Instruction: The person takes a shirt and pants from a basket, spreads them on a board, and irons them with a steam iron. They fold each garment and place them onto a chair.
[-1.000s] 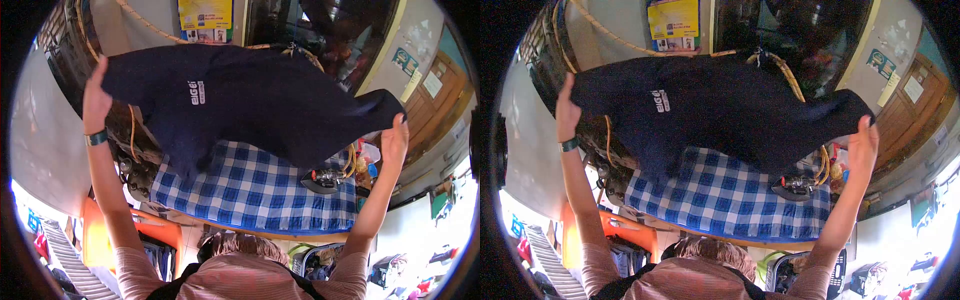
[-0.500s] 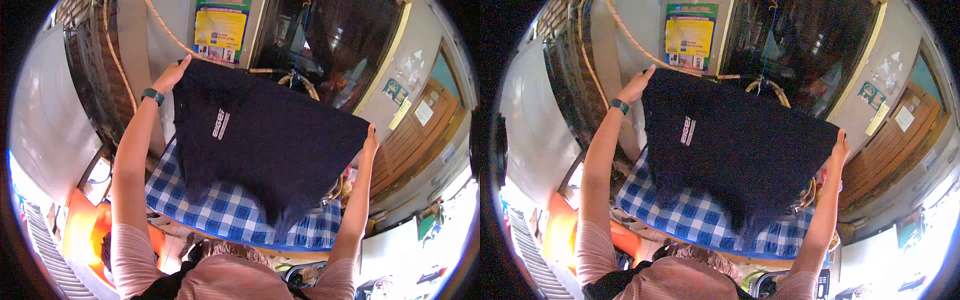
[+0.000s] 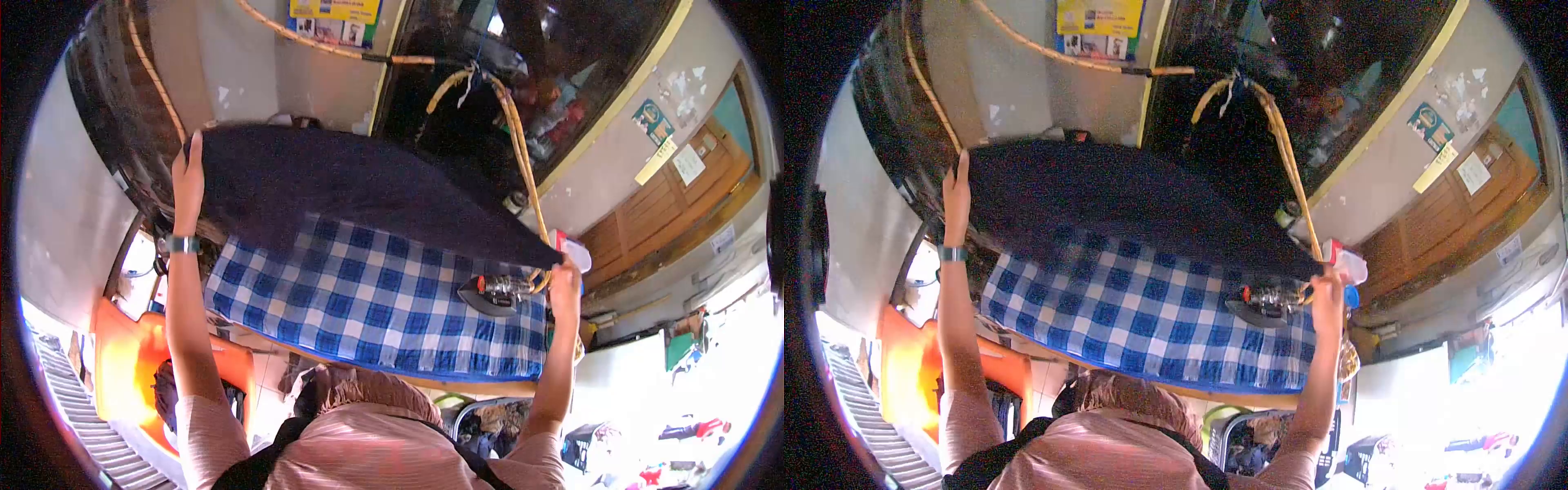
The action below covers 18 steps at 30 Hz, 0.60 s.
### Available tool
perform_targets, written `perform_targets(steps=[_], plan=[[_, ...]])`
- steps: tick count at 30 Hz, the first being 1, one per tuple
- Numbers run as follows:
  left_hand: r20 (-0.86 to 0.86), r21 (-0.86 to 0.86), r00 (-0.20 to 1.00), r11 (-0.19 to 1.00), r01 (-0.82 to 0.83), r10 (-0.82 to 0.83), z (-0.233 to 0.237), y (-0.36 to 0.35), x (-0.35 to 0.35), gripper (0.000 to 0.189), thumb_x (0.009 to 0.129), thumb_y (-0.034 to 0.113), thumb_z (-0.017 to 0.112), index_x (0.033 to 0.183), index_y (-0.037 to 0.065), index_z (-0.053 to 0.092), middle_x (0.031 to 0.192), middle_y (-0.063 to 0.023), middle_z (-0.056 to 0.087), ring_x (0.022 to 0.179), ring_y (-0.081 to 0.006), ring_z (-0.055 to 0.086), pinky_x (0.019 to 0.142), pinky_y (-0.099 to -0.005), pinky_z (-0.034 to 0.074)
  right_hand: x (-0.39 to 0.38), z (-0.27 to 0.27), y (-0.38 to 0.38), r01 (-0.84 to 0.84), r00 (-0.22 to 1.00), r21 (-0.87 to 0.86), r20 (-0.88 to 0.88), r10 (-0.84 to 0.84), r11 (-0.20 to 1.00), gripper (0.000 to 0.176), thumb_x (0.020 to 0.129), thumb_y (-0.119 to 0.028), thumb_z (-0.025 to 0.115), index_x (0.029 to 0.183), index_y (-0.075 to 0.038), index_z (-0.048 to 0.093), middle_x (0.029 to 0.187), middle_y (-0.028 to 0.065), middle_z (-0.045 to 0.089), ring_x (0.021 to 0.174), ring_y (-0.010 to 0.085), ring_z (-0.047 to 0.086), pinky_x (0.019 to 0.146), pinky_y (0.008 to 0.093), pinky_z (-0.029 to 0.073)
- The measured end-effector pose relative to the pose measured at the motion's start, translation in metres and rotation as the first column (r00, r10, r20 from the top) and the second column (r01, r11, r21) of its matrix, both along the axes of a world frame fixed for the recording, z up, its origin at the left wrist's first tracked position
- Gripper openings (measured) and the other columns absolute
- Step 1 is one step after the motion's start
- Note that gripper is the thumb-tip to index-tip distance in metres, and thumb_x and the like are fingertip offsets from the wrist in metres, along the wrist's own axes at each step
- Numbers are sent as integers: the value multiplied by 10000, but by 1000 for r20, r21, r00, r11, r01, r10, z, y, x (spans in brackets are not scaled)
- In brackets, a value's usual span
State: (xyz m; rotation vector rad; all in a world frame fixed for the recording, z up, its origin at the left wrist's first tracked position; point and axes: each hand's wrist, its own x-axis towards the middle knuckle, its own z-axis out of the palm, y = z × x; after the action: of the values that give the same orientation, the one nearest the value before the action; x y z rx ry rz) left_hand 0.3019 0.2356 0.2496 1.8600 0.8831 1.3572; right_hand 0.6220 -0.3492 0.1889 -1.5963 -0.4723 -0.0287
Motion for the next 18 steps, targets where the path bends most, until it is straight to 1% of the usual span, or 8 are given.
perform_targets(steps=[2,5,7,9,11,14,16,18], plan=[[-74,-79,996,995,-55,50,-55,5,-15,691,939,505,492,1240,-117,508,1278,-224,542,1206,-287,496,1034,-334,325,-12,-24,-6,30,968,-446,236,85,895,369,882,-154,575,1205,22,545,771,-32,513,682,38,467,574,217,382],[-200,-206,976,970,-129,87,-141,9,-44,685,939,495,499,1258,-110,498,1314,-223,518,1237,-288,473,1052,-341,309,-22,-93,-19,-116,992,-427,-7,125,897,187,852,-91,622,1008,-9,562,748,-32,463,665,48,476,570,221,387],[-224,-284,974,958,-32,-34,-166,-16,-66,613,949,455,505,1251,-78,517,1306,-202,534,1215,-293,492,1031,-360,334,-54,-108,-12,-104,979,-455,108,170,885,171,833,-63,656,941,-14,533,762,-30,454,638,63,462,566,232,390],[-418,-159,908,984,-82,8,-232,-17,-94,478,972,365,485,1174,-63,555,1188,-244,583,1128,-346,541,965,-379,385,-62,-154,-38,-177,970,-714,-9,244,678,200,843,-72,669,939,-23,501,832,21,560,707,100,595,629,258,493],[-444,-65,896,998,-28,-4,-304,-23,-123,417,956,326,528,1093,-64,578,1039,-237,620,991,-344,581,876,-375,427,-81,-190,-42,-423,818,-313,-536,210,850,195,870,-135,668,920,-23,516,821,75,613,719,132,657,600,282,533],[-533,-172,845,971,-164,49,-359,-39,-138,405,939,360,557,839,-33,546,746,-174,561,690,-296,517,680,-384,434,-105,-236,-30,-237,716,-222,-698,16,946,268,896,-243,654,812,-26,521,714,101,633,610,153,663,510,287,528],[-623,-245,782,944,-222,22,-348,-49,-138,403,942,361,550,840,-29,543,759,-195,559,713,-322,535,688,-396,436,-105,-242,-25,-151,749,-335,-653,-113,930,320,904,-292,638,766,-25,528,660,92,624,572,158,655,493,281,523],[-605,47,766,970,-239,218,-337,-53,-137,402,952,370,529,849,-19,541,776,-228,555,760,-402,543,699,-429,436,-107,-241,-22,-13,836,-459,-493,-243,888,454,911,-387,608,653,-21,536,545,80,592,477,152,621,440,278,494]])
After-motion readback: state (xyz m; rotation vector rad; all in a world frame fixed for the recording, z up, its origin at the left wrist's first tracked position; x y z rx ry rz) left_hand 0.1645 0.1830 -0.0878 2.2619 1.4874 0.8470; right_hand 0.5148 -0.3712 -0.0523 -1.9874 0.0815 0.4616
